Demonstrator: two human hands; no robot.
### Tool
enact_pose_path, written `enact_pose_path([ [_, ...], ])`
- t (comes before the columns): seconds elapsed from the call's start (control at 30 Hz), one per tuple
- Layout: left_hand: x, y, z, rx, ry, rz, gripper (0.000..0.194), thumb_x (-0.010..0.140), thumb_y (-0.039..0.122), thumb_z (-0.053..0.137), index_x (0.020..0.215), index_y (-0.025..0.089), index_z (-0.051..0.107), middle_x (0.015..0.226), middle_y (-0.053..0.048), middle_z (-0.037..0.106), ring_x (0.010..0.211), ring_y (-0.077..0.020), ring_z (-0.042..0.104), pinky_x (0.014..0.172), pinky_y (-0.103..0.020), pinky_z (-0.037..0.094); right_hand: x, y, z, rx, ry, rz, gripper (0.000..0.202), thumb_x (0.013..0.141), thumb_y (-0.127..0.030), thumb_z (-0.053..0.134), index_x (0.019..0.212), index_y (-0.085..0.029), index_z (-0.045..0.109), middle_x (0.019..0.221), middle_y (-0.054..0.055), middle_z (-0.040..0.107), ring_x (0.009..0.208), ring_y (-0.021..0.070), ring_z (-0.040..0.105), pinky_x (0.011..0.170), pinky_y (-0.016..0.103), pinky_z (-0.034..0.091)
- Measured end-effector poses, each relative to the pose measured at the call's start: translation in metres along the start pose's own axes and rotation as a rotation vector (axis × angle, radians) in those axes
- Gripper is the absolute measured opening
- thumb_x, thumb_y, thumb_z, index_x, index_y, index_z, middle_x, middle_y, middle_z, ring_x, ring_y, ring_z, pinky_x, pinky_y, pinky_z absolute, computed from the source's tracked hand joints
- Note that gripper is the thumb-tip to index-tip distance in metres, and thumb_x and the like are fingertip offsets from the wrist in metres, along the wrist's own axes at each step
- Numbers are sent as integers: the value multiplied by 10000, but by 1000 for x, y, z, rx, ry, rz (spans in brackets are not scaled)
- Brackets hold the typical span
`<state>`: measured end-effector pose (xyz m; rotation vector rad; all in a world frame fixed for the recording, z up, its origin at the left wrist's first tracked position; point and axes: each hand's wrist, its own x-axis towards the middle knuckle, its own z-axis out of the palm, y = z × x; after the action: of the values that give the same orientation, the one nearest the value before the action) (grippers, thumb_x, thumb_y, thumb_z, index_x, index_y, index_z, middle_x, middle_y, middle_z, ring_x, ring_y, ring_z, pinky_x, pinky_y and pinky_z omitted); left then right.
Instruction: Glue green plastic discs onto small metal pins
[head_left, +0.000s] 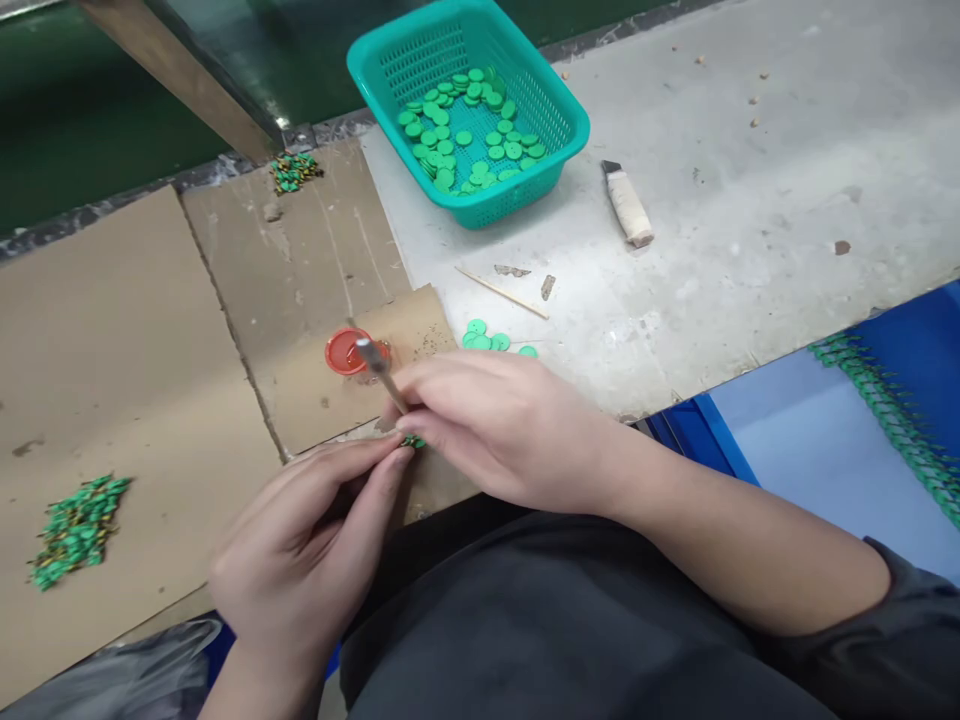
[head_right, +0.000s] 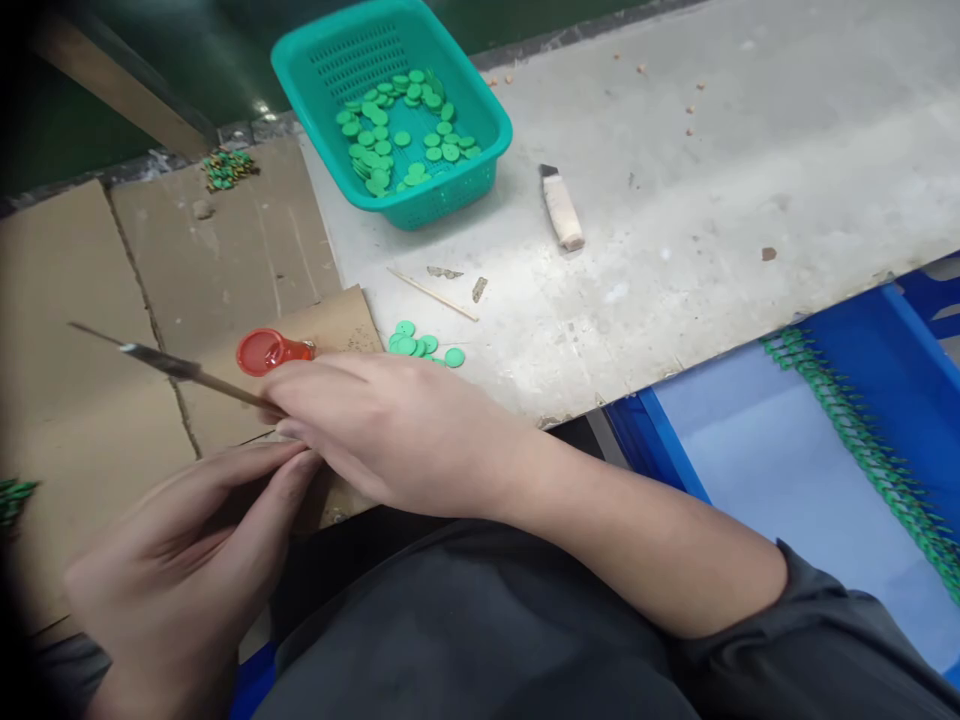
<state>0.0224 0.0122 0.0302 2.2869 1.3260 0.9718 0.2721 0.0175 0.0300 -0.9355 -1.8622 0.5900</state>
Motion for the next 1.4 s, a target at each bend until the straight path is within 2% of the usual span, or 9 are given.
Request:
enact_pose_path([
  [0.17, -3, 2, 2, 7, 1, -19, 250, 1034, 180, 930, 1199, 367, 923, 1156, 21, 915, 1007, -202, 877, 1000, -346, 757, 7, 5, 3, 19, -74, 18, 195, 1204, -148, 577, 1149, -291, 699, 1284, 63, 891, 1253, 227, 876, 1148, 388, 744],
  [0.4, -3, 0, 0, 14, -15, 6, 236, 1029, 164, 935, 1191, 335, 925, 1150, 4, 914, 998, -207, 874, 1006, -360, 763, 7, 6, 2, 24, -104, 10, 188, 1198, -148, 598, 1149, -288, 714, 1286, 62, 899, 1257, 234, 880, 1160, 391, 747],
  [0.67, -2, -1, 7, -21, 49, 56, 167, 1052, 207, 931, 1151, 341, 927, 1089, 61, 908, 982, -115, 860, 1021, -213, 705, 7, 4, 3, 38, -166, 77, 226, 1212, -127, 544, 1276, -236, 731, 1412, 84, 882, 1400, 214, 827, 1259, 352, 660],
  [0.8, -3, -4, 5, -10, 41, 53, 160, 1058, 196, 920, 1154, 324, 922, 1116, 64, 907, 1009, -89, 851, 1050, -168, 670, 7, 2, 2, 8, -207, 81, 242, 1218, -146, 527, 1278, -253, 735, 1402, 75, 874, 1363, 214, 828, 1216, 337, 659],
  [0.87, -2, -5, 4, -4, 28, 54, 136, 1064, 199, 913, 1148, 306, 917, 1116, 58, 905, 1008, -84, 847, 1046, -158, 662, 7, 1, 1, -13, -219, 46, 264, 1226, -141, 501, 1291, -225, 743, 1369, 90, 874, 1320, 217, 834, 1170, 338, 670],
  [0.97, 0, -6, 2, -8, 13, 71, 96, 1077, 209, 898, 1109, 299, 909, 1079, 64, 898, 963, -69, 834, 993, -133, 648, 6, 1, 3, 11, -193, -16, 297, 1233, -122, 466, 1313, -165, 749, 1299, 113, 878, 1269, 214, 841, 1143, 330, 666],
  [1.1, 1, -7, 3, -23, 13, 79, 119, 1078, 214, 900, 1140, 314, 914, 1100, 61, 905, 972, -81, 841, 1007, -153, 658, 3, 4, 6, 73, -129, 5, 249, 1228, -135, 509, 1279, -202, 743, 1344, 117, 881, 1316, 225, 844, 1192, 345, 651],
  [1.23, -3, -6, 4, -29, 18, 50, 174, 1059, 215, 926, 1180, 340, 924, 1141, 71, 911, 980, -76, 839, 1020, -149, 654, 1, 6, 5, 144, -25, 59, 189, 1227, -137, 545, 1197, -216, 714, 1351, 129, 883, 1317, 240, 846, 1166, 389, 678],
  [1.4, -6, -7, 4, -33, 31, 32, 243, 1043, 199, 938, 1226, 359, 931, 1141, 75, 909, 968, -72, 832, 997, -149, 654, -1, 8, 7, 141, -27, 8, 197, 1236, -120, 521, 1223, -181, 707, 1339, 135, 878, 1329, 213, 839, 1178, 349, 667],
])
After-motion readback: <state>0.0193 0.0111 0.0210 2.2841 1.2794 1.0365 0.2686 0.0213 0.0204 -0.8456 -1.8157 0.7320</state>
